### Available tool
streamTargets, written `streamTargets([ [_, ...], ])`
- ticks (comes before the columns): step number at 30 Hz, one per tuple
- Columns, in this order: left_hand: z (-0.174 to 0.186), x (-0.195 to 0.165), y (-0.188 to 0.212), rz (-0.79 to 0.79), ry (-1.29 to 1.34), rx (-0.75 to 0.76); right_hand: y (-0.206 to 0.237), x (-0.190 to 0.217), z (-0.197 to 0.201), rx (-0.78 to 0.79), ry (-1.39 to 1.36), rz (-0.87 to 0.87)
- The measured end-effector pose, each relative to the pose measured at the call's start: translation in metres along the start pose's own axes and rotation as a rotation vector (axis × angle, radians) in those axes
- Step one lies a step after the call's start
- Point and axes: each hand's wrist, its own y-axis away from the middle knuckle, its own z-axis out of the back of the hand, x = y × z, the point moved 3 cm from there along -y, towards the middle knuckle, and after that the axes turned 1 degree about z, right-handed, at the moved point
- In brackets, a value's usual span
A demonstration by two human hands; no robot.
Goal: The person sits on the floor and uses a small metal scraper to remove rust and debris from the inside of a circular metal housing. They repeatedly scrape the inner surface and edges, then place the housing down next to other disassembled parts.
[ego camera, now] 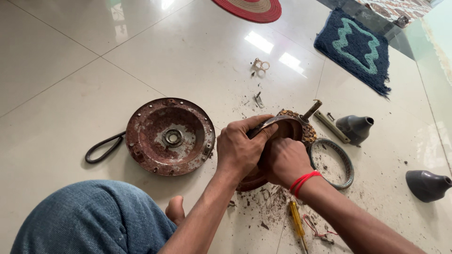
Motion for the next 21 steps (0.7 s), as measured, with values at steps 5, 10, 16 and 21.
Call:
streamTargets([
  [5, -0.003, 0.007, -0.002, 0.006, 0.034, 0.012, -0.035, -0.035, -0.043, 0.004, -0.347, 0.412],
  [10, -0.010, 0.010, -0.002, -0.034, 0.032, 0.024, -0.007, -0.050, -0.054, 0.685, -1.597, -0.317],
  [16, -0.002, 0.010, -0.001, 0.039, 0.061, 0.022, 0.003, -0.017, -0.034, 0.662, -1.671, -0.466],
  [21, 0.003, 0.000, 0.002, -0.017, -0.043, -0.034, -0.021, -0.013, 0.018, 0.431, -0.636, 0.116],
])
